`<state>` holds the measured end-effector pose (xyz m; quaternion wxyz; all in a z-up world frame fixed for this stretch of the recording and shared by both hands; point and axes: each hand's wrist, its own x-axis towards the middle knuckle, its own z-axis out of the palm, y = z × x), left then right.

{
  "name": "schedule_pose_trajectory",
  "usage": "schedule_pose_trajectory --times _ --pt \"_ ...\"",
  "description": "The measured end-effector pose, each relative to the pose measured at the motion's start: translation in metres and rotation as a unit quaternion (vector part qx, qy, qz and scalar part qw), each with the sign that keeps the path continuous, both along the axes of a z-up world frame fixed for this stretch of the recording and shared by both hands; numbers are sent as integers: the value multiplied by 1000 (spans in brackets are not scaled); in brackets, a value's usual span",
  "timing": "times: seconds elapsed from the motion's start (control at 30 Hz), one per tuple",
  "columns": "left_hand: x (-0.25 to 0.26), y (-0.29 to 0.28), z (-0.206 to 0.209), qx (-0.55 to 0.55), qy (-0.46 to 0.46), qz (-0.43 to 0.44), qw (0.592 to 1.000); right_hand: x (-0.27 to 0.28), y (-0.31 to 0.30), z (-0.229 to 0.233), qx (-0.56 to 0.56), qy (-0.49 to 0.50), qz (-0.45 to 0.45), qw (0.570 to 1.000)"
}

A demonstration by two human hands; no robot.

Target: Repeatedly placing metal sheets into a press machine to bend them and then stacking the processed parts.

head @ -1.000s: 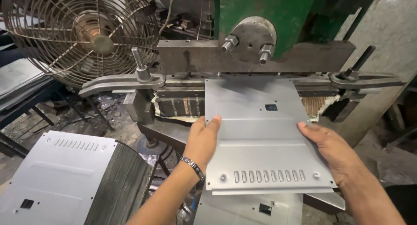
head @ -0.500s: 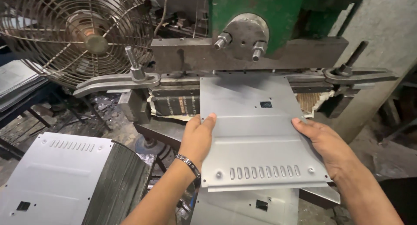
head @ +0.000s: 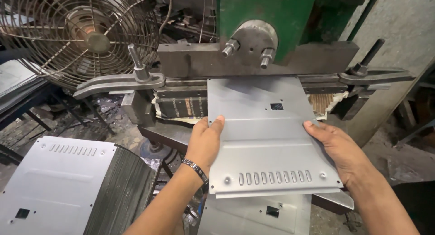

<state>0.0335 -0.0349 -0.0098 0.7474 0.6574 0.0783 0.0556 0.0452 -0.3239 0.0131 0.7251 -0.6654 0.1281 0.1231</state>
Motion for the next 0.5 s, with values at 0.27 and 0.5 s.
schedule_pose_trajectory --times 0.27,0.5 --pt "-3 10 -15 -66 -6 -39 997 -2 -4 -8 107 -59 9 993" --pt "-4 22 -47 -34 26 -51 998 -18 5 -34 -50 -75 19 996"
